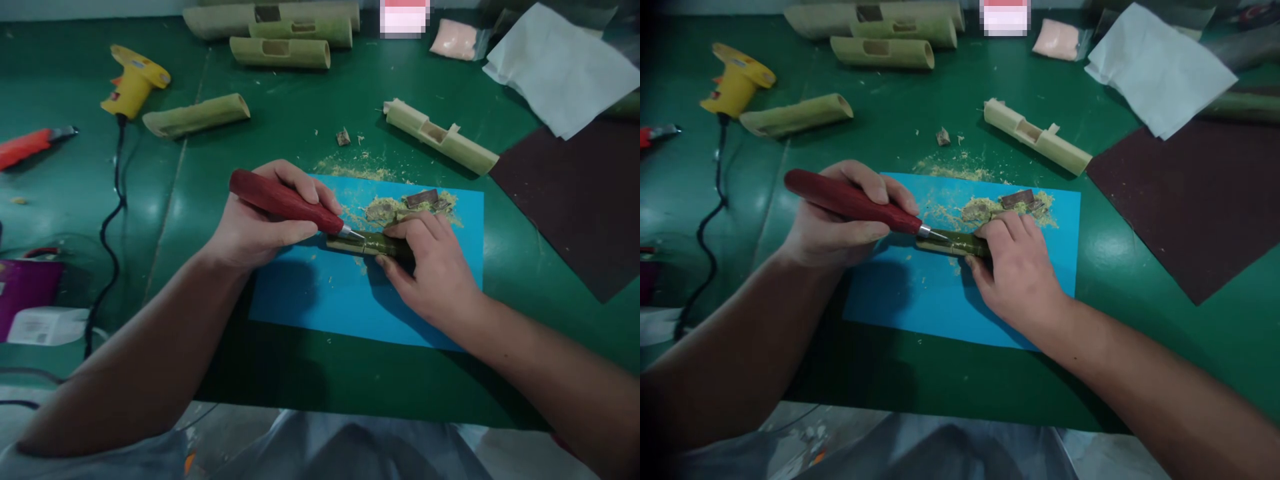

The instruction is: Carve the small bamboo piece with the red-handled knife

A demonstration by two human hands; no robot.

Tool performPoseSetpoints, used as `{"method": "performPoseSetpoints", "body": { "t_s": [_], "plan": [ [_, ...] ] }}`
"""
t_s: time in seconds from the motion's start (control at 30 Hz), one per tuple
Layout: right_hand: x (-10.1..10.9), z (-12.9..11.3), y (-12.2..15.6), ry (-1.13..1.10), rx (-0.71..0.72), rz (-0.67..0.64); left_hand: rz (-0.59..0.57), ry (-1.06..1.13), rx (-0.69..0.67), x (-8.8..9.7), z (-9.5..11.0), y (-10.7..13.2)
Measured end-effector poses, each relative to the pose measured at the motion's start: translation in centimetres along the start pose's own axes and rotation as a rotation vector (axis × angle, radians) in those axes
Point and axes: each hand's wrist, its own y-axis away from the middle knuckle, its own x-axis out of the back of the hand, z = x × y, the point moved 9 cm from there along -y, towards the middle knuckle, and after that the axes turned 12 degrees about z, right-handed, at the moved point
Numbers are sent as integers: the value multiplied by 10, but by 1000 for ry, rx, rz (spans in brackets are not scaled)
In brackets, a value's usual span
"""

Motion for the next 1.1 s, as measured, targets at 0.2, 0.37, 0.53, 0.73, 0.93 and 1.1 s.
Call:
{"method": "performPoseSetpoints", "body": {
  "t_s": [0.2, 0.37, 0.53, 0.73, 0.93, 1.1],
  "plan": [
    [1, -2, 0, 5, 22, 15, 15, -44, 15, 4, 3, 0],
    [1, -1, 0, -2, 16, 14, -29, -83, 12, 9, 6, 1],
    [-1, 1, 0, -5, -3, -21, 36, -80, 63, 16, -5, 4],
    [0, 1, -1, -18, 2, -3, 4, -69, 26, 11, 0, 3],
    [0, 2, -1, -10, 8, 0, -65, -45, 12, 2, 5, 2],
    [0, 1, 0, -6, 16, -6, 128, -124, 36, 14, -4, 8]
  ]
}}
